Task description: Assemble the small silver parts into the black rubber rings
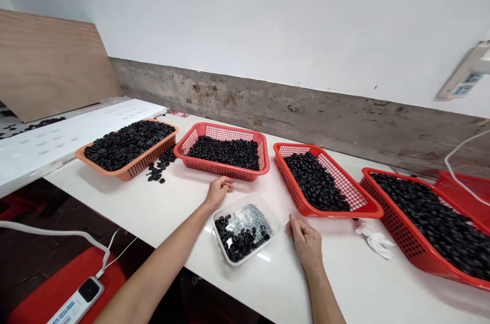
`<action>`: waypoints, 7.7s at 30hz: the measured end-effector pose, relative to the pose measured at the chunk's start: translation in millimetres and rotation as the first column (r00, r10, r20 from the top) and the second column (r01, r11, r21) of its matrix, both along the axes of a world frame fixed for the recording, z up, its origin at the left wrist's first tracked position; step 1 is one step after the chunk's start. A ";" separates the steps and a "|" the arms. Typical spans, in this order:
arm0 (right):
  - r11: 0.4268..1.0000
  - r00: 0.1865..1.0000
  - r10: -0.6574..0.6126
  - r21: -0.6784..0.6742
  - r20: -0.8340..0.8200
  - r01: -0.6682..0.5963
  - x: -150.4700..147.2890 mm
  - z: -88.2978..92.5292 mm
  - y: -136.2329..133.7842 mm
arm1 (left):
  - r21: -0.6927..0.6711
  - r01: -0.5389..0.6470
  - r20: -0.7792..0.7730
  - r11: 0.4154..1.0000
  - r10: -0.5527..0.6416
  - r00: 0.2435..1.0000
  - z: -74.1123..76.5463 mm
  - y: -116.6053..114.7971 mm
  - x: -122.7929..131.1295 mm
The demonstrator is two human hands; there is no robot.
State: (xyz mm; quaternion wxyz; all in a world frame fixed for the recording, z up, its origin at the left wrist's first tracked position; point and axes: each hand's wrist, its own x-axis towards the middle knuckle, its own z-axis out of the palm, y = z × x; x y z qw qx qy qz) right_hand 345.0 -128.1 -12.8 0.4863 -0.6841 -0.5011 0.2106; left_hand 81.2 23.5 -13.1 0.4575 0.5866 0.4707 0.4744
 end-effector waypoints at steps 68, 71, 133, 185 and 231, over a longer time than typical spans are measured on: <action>0.999 1.000 0.001 -0.044 -0.004 -0.002 -3.7 6.8 -2.1 | 0.081 -0.053 -0.044 0.995 0.056 0.997 -7.8 2.3 -0.2; 0.999 1.000 0.005 -0.054 -0.002 -0.005 -3.2 6.0 -2.1 | 0.086 -0.088 -0.049 0.992 0.093 0.995 -7.6 3.5 -1.2; 0.705 0.521 0.708 -0.504 0.476 -0.498 -100.9 111.6 11.7 | 0.069 0.267 0.254 0.961 -0.276 0.927 66.3 -25.5 -6.5; 0.804 0.582 0.557 -0.560 0.592 -0.200 -111.7 79.4 46.6 | 0.357 0.332 -0.071 0.873 -0.329 0.942 78.3 -42.6 -3.3; 0.862 0.664 0.295 -0.109 -0.687 -0.496 -84.0 85.2 56.0 | 0.545 0.418 -0.375 0.727 -0.234 0.897 79.6 -52.3 -2.6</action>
